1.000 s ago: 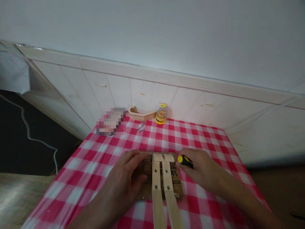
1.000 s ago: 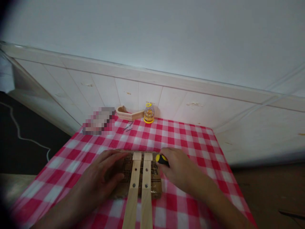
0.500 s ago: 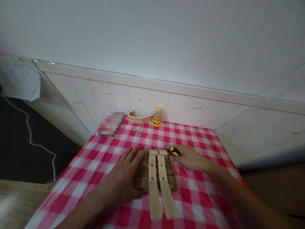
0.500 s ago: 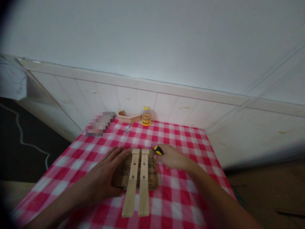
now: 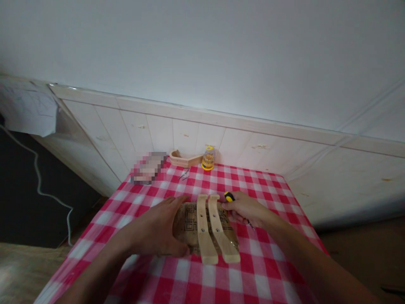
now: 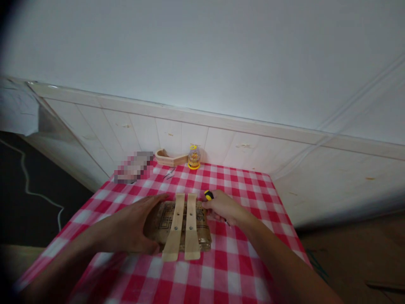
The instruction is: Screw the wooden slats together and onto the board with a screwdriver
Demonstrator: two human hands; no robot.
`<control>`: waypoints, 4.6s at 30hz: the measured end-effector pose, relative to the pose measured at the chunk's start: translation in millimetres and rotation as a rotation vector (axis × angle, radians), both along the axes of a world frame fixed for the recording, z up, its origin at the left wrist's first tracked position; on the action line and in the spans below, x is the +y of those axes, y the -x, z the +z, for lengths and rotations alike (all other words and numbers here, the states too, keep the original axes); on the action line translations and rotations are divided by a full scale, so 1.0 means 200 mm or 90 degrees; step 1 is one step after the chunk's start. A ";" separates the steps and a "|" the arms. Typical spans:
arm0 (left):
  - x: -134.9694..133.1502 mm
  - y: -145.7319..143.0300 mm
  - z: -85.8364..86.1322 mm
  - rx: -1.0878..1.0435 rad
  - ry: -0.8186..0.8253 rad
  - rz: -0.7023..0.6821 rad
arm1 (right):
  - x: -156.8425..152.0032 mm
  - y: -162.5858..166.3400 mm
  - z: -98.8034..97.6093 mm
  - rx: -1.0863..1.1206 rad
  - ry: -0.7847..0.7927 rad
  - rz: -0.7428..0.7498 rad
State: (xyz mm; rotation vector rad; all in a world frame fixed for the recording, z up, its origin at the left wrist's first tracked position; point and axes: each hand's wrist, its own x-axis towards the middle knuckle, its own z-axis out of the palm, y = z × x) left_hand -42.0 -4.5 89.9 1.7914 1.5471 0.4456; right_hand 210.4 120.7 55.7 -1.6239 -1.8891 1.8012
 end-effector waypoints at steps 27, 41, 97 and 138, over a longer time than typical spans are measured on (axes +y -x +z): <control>-0.07 0.05 -0.09 0.017 -0.038 0.033 | 0.20 0.24 0.01 -0.202 -0.489 0.197; 0.39 -0.08 0.24 -0.180 -0.265 0.247 | 0.18 0.26 0.13 -0.153 -0.566 0.179; -0.09 -0.23 -0.29 -0.129 -0.257 0.219 | -0.36 -0.10 -0.01 -0.049 -0.611 0.485; -0.05 -0.24 -0.29 -0.054 -0.452 0.082 | -0.37 -0.26 0.04 0.008 -0.692 0.341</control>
